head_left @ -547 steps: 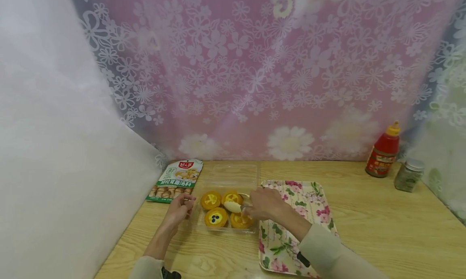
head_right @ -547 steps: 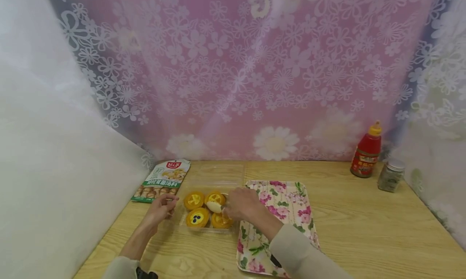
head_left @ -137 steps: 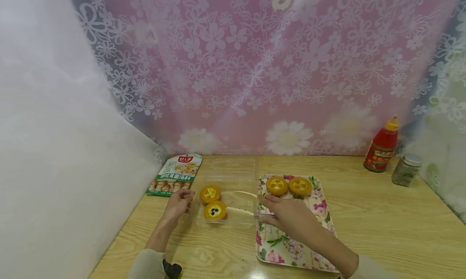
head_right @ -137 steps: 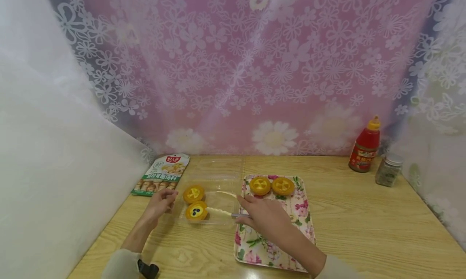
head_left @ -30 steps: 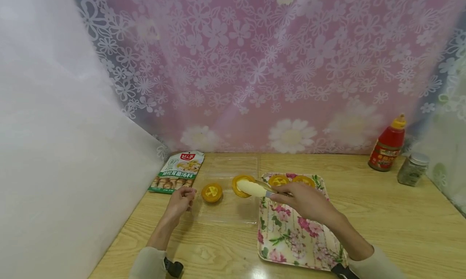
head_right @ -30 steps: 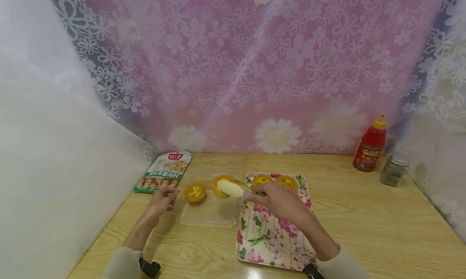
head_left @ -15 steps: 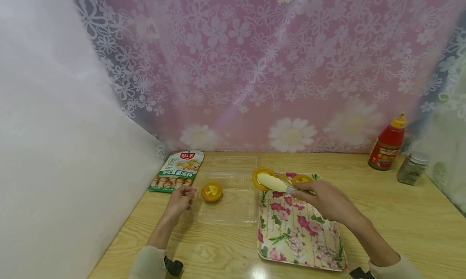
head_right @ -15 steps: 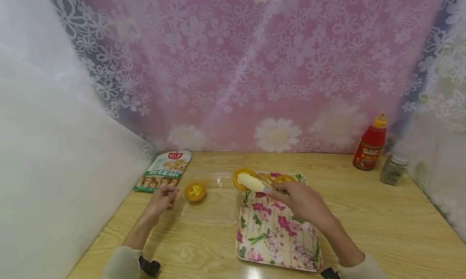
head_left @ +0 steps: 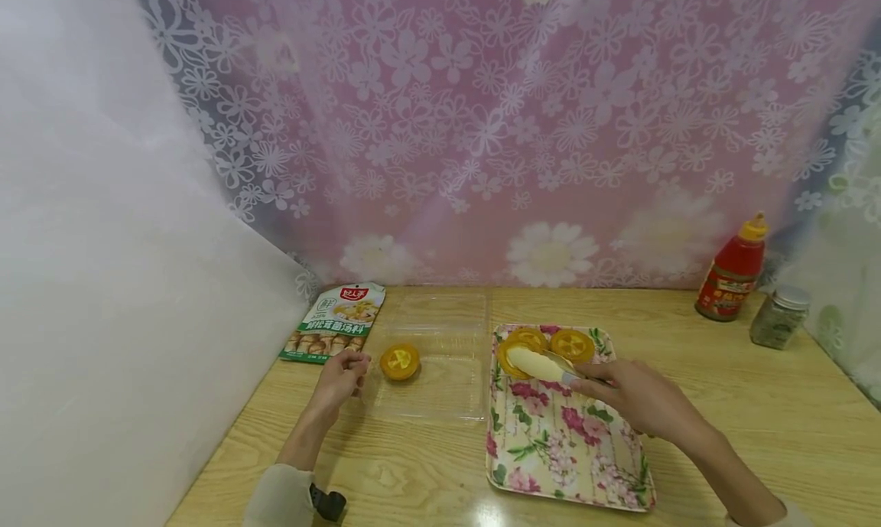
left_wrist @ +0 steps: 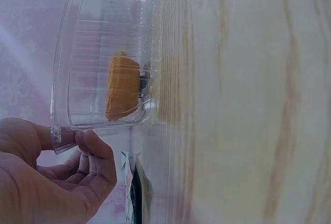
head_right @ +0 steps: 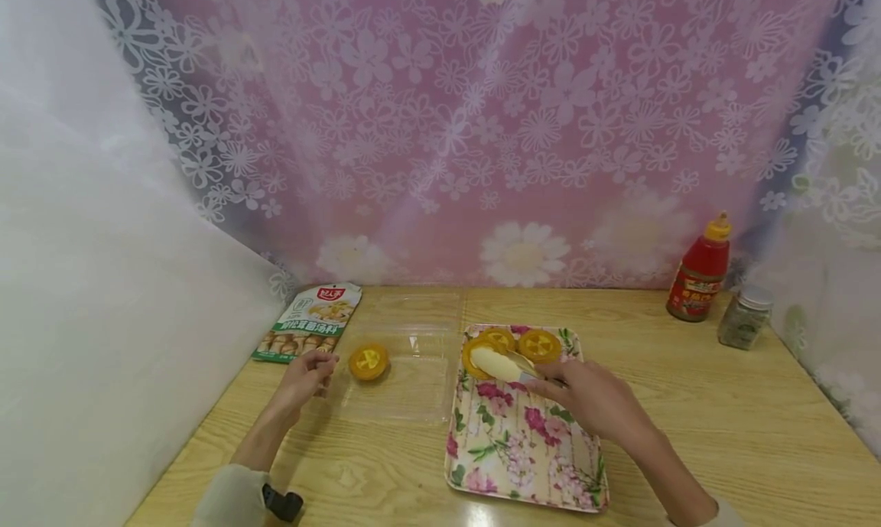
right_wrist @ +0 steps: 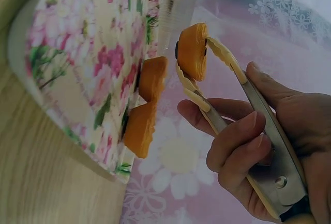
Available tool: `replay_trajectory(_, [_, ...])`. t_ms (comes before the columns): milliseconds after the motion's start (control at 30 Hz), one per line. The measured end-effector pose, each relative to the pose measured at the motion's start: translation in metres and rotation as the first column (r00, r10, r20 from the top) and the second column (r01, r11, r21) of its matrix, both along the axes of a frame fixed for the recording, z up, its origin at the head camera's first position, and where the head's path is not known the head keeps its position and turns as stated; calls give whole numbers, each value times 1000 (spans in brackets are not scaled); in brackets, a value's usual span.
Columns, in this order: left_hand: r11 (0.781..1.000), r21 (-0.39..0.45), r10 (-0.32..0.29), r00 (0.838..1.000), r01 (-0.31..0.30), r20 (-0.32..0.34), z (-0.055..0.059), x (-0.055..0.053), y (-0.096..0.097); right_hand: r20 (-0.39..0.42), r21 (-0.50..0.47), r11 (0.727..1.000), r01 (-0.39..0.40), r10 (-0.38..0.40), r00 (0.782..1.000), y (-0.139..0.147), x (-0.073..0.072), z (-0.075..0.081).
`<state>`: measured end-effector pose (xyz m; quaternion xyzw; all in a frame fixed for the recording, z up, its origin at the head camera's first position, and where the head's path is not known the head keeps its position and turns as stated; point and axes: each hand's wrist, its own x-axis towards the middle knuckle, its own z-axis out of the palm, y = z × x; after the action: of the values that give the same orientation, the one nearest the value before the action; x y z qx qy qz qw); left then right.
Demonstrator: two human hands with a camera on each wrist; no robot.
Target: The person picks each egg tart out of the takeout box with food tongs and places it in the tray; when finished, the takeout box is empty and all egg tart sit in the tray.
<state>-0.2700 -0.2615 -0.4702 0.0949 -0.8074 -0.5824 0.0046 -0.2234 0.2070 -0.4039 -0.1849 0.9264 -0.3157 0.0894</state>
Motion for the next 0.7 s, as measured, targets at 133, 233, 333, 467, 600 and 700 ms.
replay_trajectory(133, [1000,-4,0,1000,0,-5,0,0,0,40,8,1000,17,-17,999,3,1,-5])
replay_trajectory(233, [1000,-3,1,1000,-1,-4,0,1,0,64,18,999,36,-37,997,5,3,-8])
replay_trajectory(333, [1000,-1,1,1000,-1,-2,0,1,0,86,38,998,48,-51,995,6,4,-12])
replay_trajectory(467, [1000,0,-1,1000,1,-5,0,1,0,105,38,998,55,-58,993,7,5,-15])
replay_trajectory(600, [1000,3,0,1000,0,-6,0,0,0,104,28,998,53,-56,993,8,6,-18])
replay_trajectory(700, [1000,7,1,1000,-1,-2,-1,0,0,106,21,999,49,-51,993,9,6,-21])
